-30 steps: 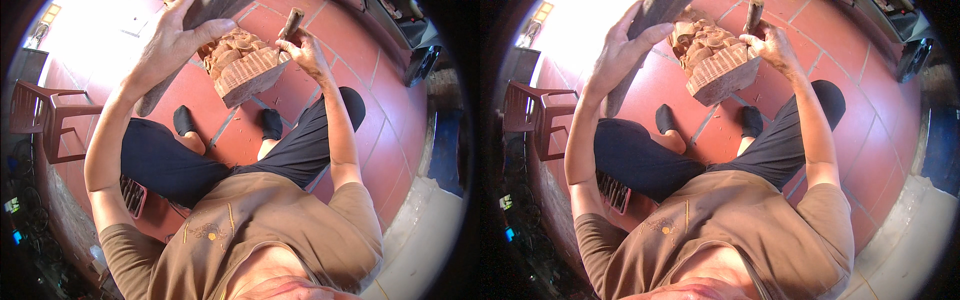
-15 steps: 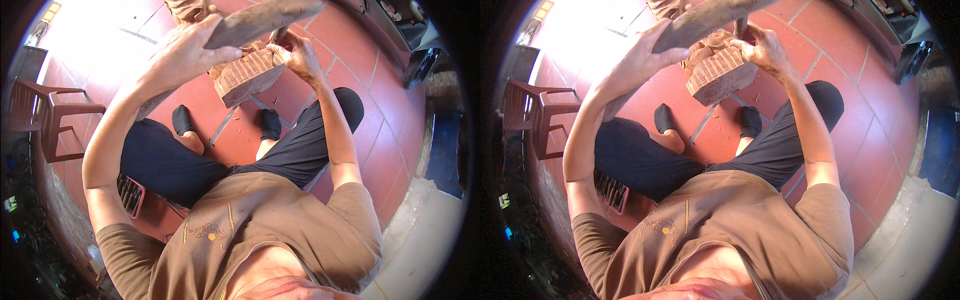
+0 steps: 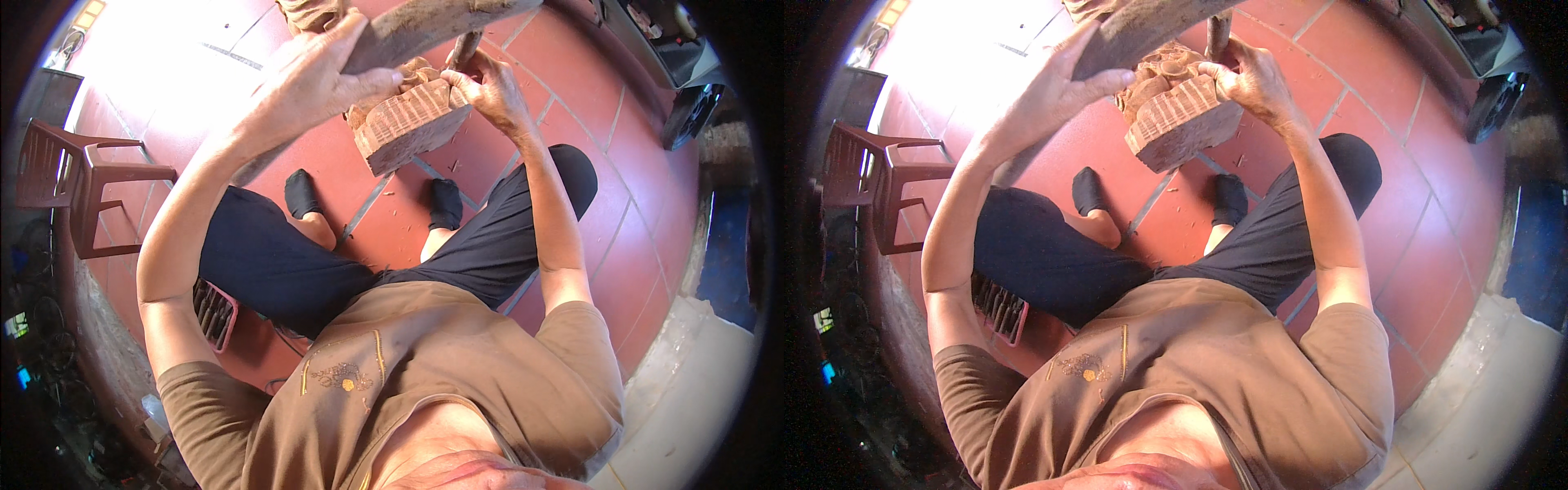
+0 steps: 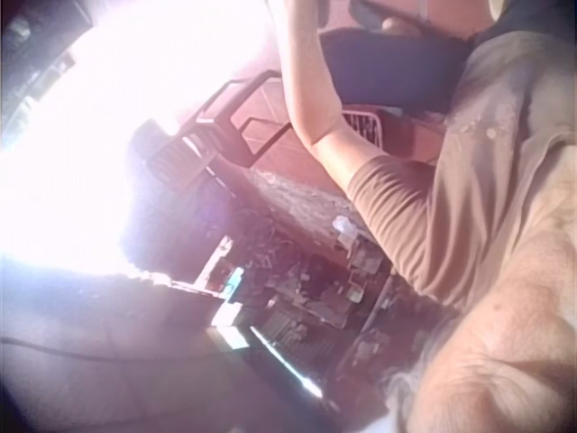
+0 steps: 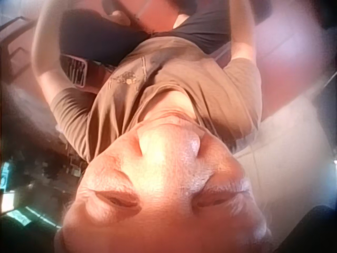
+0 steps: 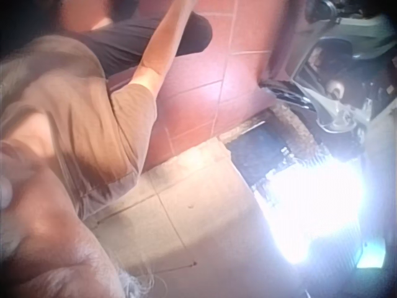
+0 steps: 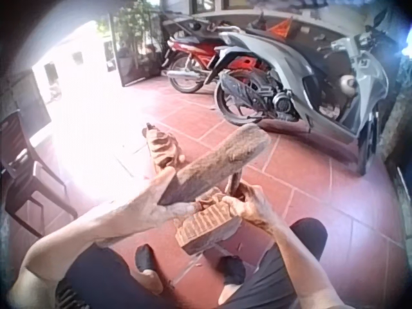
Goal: The person carves a wooden block using a chisel and mallet. They repeatedly strike the chisel to shape the wood, creating a detailed relief pattern.
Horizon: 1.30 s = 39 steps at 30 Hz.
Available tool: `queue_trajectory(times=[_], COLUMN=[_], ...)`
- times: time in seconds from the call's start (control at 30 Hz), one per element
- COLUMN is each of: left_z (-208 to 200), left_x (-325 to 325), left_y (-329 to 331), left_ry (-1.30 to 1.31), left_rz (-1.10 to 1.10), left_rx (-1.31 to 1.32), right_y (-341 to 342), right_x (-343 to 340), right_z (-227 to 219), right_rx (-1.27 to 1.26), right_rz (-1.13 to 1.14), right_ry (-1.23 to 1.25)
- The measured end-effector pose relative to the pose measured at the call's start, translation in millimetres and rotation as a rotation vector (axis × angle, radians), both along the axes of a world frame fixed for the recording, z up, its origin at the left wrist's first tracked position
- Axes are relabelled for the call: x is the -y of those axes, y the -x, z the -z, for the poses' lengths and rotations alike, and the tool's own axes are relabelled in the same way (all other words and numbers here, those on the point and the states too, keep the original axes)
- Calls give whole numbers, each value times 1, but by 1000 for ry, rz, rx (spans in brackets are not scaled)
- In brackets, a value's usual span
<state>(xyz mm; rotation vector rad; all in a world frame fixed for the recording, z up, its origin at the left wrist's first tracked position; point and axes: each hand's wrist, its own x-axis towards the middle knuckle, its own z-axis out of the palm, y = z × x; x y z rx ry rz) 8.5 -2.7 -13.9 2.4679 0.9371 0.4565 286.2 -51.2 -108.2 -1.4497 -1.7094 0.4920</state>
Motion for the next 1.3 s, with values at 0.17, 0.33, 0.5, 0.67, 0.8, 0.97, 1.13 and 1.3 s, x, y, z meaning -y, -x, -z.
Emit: queue_trajectory(times=[0.17, 0.33, 0.5, 0.67, 0.8, 0.97, 1.13, 1.3], left_z=[2, -36, -15, -11, -49, -49, -31, -16], left_x=[-3, 13, 0, 1, 23, 23, 30, 8], left_y=[14, 8, 21, 21, 9, 6, 3, 7], left_ry=[-15, 183, 79, 97, 170, 17, 12, 154], left_rz=[-23, 23, -91, -66, -10, -45, -66, 4], left_rx=[295, 301, 113, 147, 174, 259, 317, -63], right_y=[-8, -11, 1, 4, 1, 7, 9, 9], right_x=[-6, -3, -2, 1, 2, 6, 6, 4], right_z=[2, 1, -3, -3, 0, -2, -3, -4], right_rx=[-123, -158, -120, -100, -71, -72, -58, -47], right_rz=[16, 25, -25, -40, -30, -62, -72, -13], right_ry=[23, 41, 56, 91, 102, 90, 95, 153])
